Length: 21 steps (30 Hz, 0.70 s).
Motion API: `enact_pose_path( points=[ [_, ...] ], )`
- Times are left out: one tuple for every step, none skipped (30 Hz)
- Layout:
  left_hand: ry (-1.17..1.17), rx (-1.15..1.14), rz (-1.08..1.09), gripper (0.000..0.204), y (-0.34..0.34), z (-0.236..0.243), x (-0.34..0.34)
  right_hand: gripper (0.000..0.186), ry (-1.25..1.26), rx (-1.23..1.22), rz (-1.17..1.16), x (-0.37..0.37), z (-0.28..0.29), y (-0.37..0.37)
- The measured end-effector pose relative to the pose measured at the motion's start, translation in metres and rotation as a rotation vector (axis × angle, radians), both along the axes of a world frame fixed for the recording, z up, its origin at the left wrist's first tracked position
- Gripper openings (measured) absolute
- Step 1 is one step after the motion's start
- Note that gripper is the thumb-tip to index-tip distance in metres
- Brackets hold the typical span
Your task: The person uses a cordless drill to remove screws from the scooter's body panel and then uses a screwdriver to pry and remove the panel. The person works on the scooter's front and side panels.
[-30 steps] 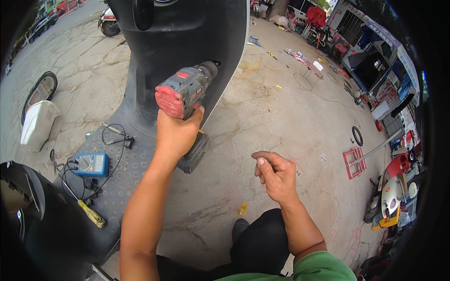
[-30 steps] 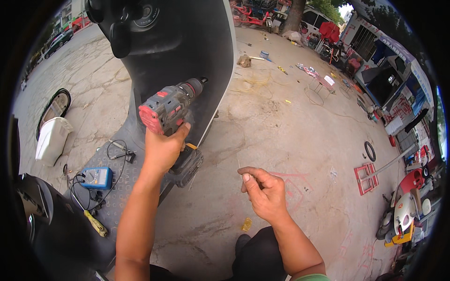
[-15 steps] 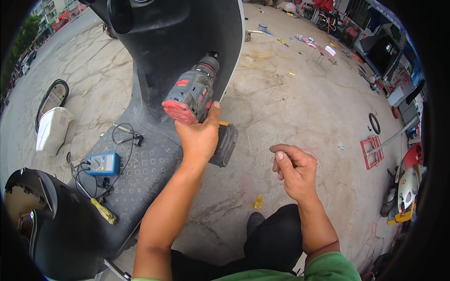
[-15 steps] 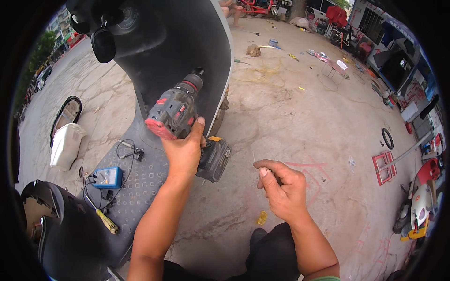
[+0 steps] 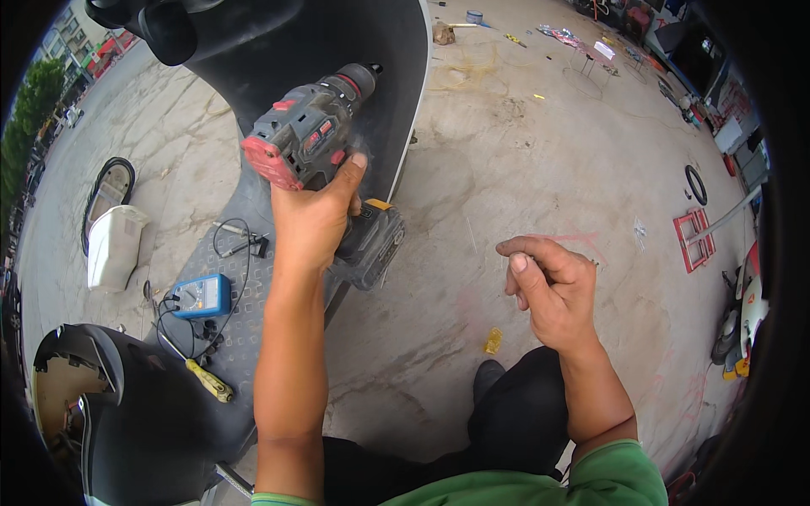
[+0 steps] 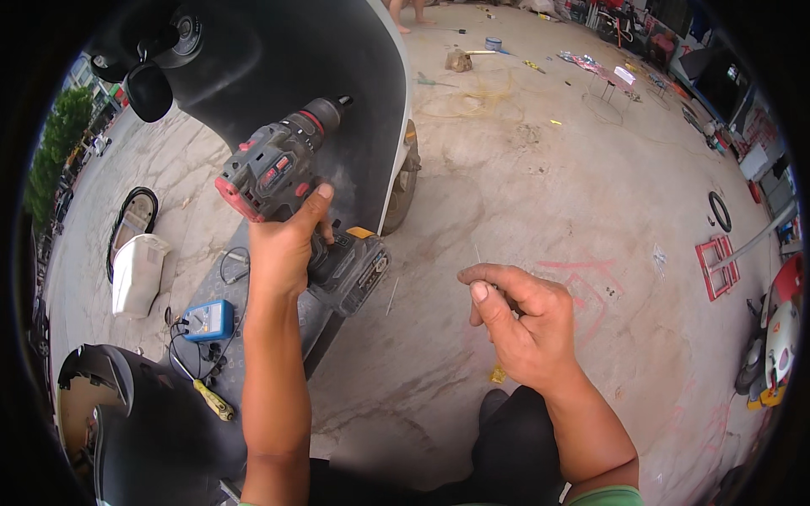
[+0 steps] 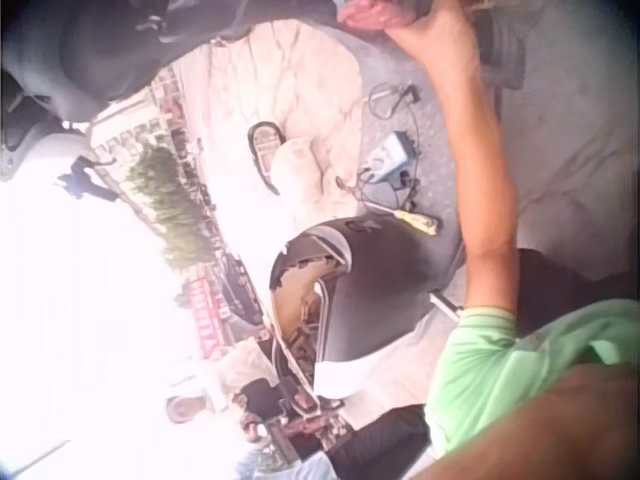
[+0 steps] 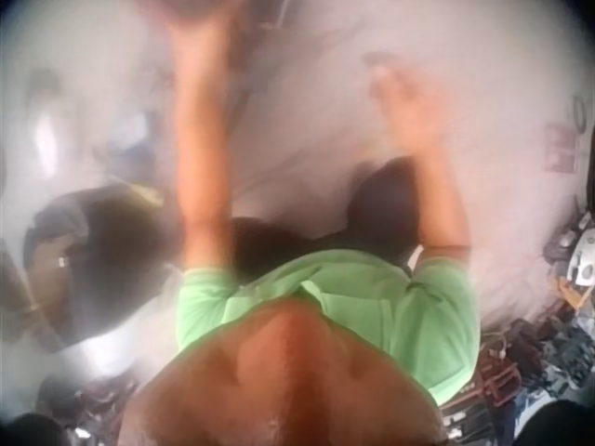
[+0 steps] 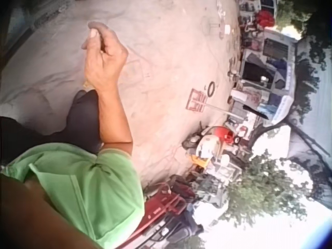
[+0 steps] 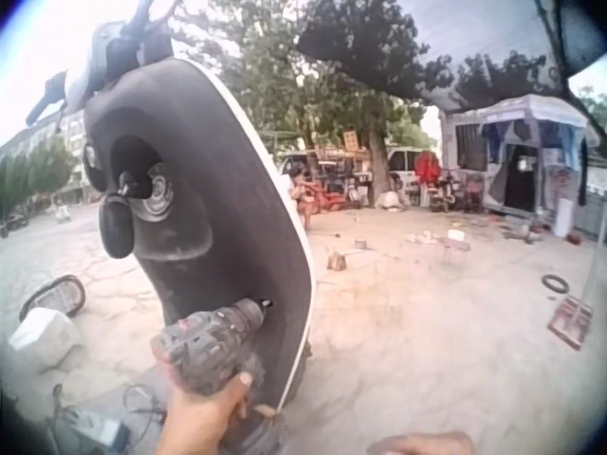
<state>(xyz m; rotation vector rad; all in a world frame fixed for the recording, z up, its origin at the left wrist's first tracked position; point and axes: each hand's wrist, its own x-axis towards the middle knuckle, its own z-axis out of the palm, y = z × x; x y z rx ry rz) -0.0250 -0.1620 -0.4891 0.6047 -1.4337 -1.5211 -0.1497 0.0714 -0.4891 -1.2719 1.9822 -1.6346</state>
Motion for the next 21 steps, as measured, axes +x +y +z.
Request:
enact_pose_path(
  points=[
    [-0.009,-0.046,0.012,0.023,-0.001,0.001,0.001,0.019,0.006,-0.015,0.003,0.001,-0.001,-0.001],
    [-0.017,-0.092,0.024,0.025,-0.001,0.001,0.001,0.019,0.012,-0.029,0.005,0.001,-0.002,-0.001],
    [-0.018,-0.106,0.038,0.026,-0.001,0.000,0.000,0.019,0.000,-0.018,0.002,0.001,-0.002,-0.001],
    [-0.016,-0.117,0.053,0.026,0.000,-0.001,-0.001,0.019,-0.009,-0.005,0.000,0.000,0.000,-0.001],
    [-0.013,-0.128,0.069,0.027,0.000,-0.002,-0.001,0.019,-0.018,0.009,-0.001,0.000,0.000,-0.001],
    [-0.013,-0.108,0.061,0.027,0.000,-0.002,-0.001,0.019,-0.021,0.011,-0.004,0.000,0.000,-0.001],
    [-0.014,-0.090,0.053,0.027,0.000,-0.001,0.000,0.019,-0.025,0.011,-0.006,-0.001,0.000,0.000],
    [-0.015,-0.071,0.045,0.027,0.000,0.000,0.000,0.019,-0.029,0.012,-0.009,-0.001,0.000,0.000],
    [-0.014,-0.059,0.044,0.027,0.000,-0.001,-0.001,0.019,-0.029,0.012,-0.003,-0.001,0.001,0.000],
    [-0.012,-0.047,0.042,0.027,0.000,-0.003,-0.001,0.019,-0.027,0.012,0.001,0.000,0.002,0.000],
    [-0.010,-0.036,0.039,0.026,0.000,-0.005,-0.002,0.019,-0.025,0.011,0.005,0.000,0.002,0.000],
    [0.000,-0.039,0.043,0.026,0.000,-0.006,-0.002,0.019,-0.028,0.011,0.004,-0.001,0.002,0.001],
    [0.009,-0.041,0.047,0.025,0.000,-0.007,-0.002,0.019,-0.031,0.011,0.003,-0.001,0.002,0.001],
    [0.019,-0.043,0.050,0.025,0.000,-0.009,-0.003,0.019,-0.034,0.011,0.003,-0.002,0.002,0.002],
    [0.026,-0.038,0.046,0.025,0.001,-0.011,-0.003,0.019,-0.041,0.020,0.000,-0.003,0.002,0.003],
    [0.029,-0.035,0.043,0.025,0.001,-0.012,-0.003,0.019,-0.051,0.026,-0.001,-0.004,0.002,0.003],
    [0.033,-0.032,0.040,0.024,0.000,-0.014,-0.003,0.019,-0.061,0.033,-0.002,-0.004,0.002,0.003],
    [0.043,-0.032,0.047,0.025,-0.001,-0.014,-0.005,0.019,-0.056,0.027,-0.002,-0.006,0.002,0.003],
    [0.052,-0.029,0.054,0.025,0.000,-0.017,-0.006,0.019,-0.053,0.026,-0.001,-0.007,0.001,0.003],
    [0.060,-0.025,0.062,0.025,0.001,-0.019,-0.008,0.019,-0.049,0.024,0.001,-0.007,0.001,0.003],
    [0.064,-0.021,0.065,0.025,0.001,-0.020,-0.008,0.019,-0.051,0.020,0.001,-0.007,-0.001,0.002]
  ],
)
